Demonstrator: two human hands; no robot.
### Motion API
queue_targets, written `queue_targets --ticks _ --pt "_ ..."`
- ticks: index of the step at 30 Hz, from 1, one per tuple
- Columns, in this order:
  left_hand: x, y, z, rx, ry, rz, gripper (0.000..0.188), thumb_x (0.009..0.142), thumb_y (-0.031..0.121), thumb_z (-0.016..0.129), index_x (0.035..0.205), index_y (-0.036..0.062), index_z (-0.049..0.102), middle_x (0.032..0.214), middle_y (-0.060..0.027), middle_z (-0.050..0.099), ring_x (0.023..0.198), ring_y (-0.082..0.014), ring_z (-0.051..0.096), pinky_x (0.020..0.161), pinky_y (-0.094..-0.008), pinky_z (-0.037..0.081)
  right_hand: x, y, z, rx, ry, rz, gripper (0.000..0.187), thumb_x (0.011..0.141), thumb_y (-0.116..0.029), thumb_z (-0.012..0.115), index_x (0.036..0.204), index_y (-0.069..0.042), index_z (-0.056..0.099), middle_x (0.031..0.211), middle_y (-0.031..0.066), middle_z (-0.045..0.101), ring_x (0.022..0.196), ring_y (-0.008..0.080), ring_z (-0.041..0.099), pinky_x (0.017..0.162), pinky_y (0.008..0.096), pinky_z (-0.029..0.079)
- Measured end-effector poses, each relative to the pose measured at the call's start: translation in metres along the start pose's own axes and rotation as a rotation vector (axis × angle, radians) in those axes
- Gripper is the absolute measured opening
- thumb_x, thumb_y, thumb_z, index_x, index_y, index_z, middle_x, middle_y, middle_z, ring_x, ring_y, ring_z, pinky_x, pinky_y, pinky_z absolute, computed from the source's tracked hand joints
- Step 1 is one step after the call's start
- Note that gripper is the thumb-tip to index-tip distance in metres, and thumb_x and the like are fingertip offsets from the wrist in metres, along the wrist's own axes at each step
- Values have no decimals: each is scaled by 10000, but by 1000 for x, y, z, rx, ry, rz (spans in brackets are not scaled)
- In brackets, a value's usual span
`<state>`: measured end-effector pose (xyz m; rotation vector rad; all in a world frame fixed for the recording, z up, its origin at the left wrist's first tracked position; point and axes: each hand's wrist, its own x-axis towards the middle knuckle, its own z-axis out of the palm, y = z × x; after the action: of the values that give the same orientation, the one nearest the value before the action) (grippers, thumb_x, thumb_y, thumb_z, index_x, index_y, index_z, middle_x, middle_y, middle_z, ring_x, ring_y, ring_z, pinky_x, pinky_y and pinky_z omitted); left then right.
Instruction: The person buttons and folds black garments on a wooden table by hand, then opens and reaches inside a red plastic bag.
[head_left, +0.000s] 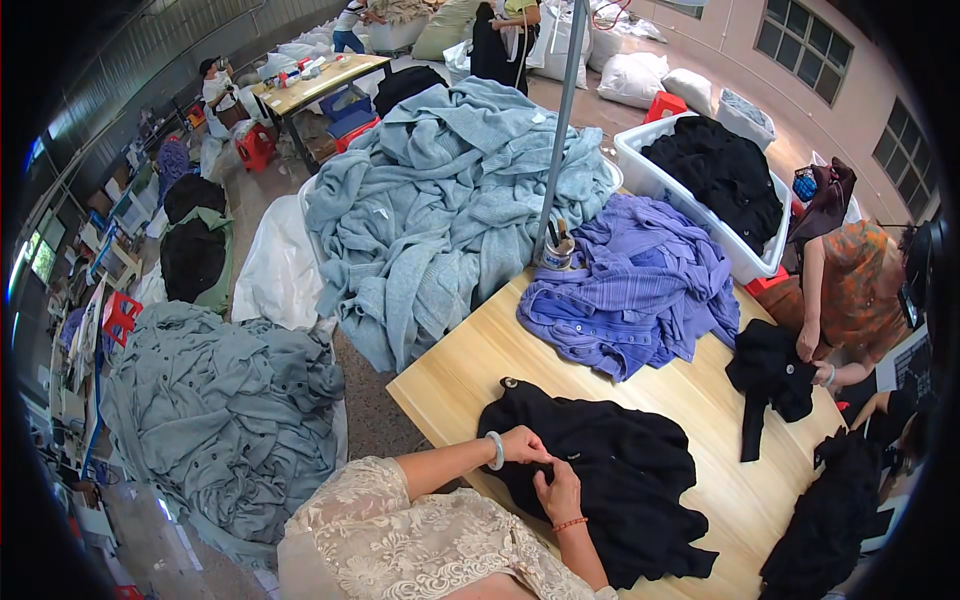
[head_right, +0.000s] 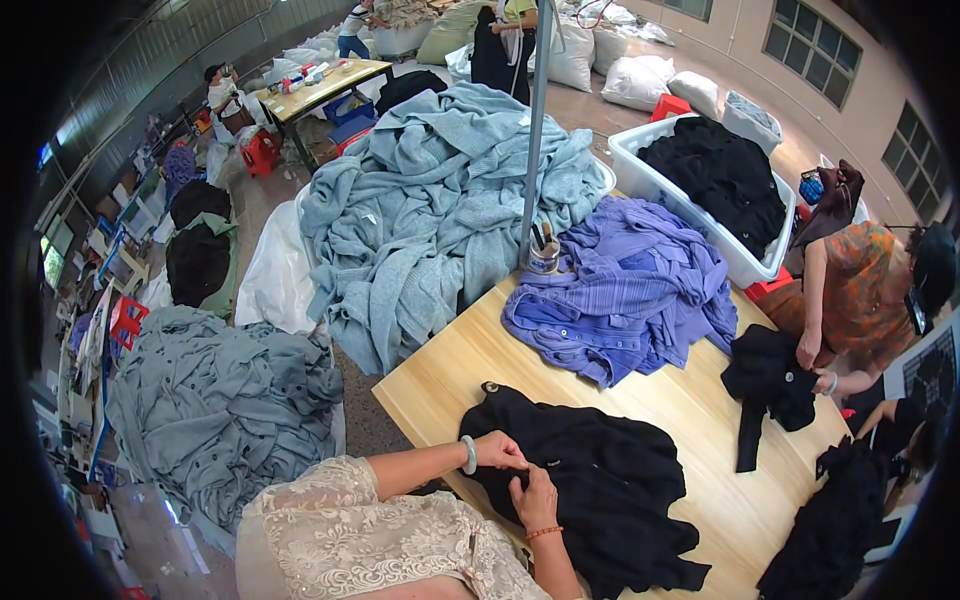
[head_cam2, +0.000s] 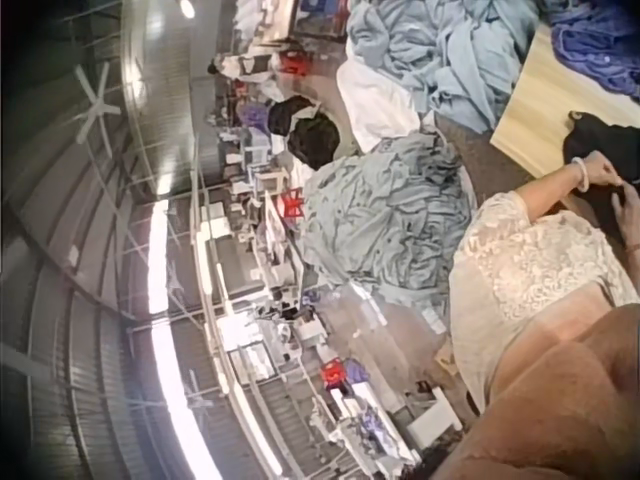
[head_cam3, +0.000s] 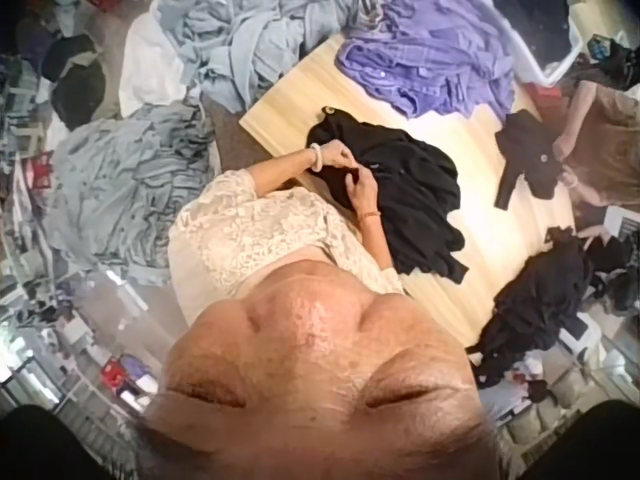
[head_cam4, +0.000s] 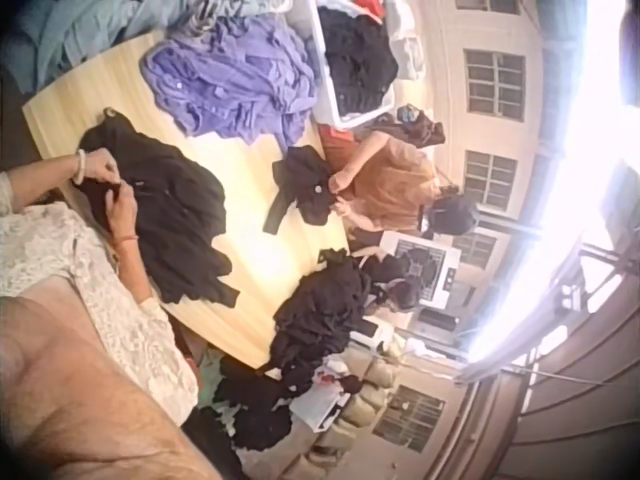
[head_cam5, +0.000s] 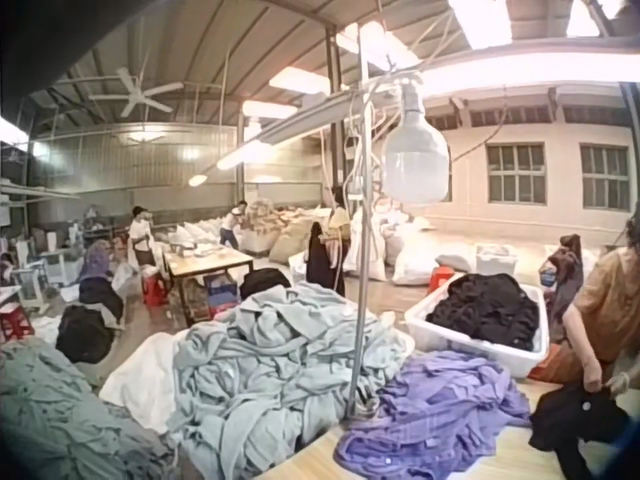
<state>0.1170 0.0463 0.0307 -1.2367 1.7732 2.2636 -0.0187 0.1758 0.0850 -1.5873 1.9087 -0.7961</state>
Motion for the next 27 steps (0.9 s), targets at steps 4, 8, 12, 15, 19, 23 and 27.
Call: queue_targets --ticks 4,8,12,15,19,23,27 --pt "-16 7 -6 120 -169 334 314 798 214 745 1026 1 708 898 -92 696 796 -154 653 743 -280 524 4 8 4 109 71 13 285 787 -144 674 1021 15 644 933 216 666 872 358 659 778 399 522" --pt "-17 7 1 454 33 366 276 770 135 665 1025 38 704 907 -160 682 839 -249 672 753 -322 519 10 3 -4 178 13 75 278 770 -136 663 993 30 665 866 217 680 812 329 682 753 363 528" --pt "-18 0 13 515 226 473 206 790 126 618 953 33 705 839 -167 664 804 -310 655 728 -374 516 14 22 0 145 -36 31 284 759 -125 648 997 30 665 843 212 681 775 321 682 735 363 527" --pt "-20 -2 16 509 295 462 181 795 118 598 919 33 699 833 -163 664 798 -313 653 725 -380 515 10 23 2 161 -7 25 274 746 -104 628 981 32 664 823 209 676 745 308 678 701 360 522" --pt "-27 -4 22 397 271 428 162 787 128 576 868 33 680 824 -166 675 789 -335 656 741 -410 525 0 15 1 90 -8 53 246 740 -87 615 947 39 659 797 202 669 722 289 674 657 357 510" --pt "-26 -15 14 491 197 483 176 757 76 575 896 47 679 824 -144 666 797 -309 653 729 -368 520 -11 17 -6 107 -78 74 217 772 -112 631 925 38 665 825 211 670 760 314 678 678 371 522" --pt "-39 11 5 1216 516 346 142 749 149 584 809 188 707 904 -74 595 897 -275 554 740 -413 419 -19 1 -28 -252 -56 92 120 837 -144 604 914 -65 650 884 164 588 763 387 621 673 486 507"
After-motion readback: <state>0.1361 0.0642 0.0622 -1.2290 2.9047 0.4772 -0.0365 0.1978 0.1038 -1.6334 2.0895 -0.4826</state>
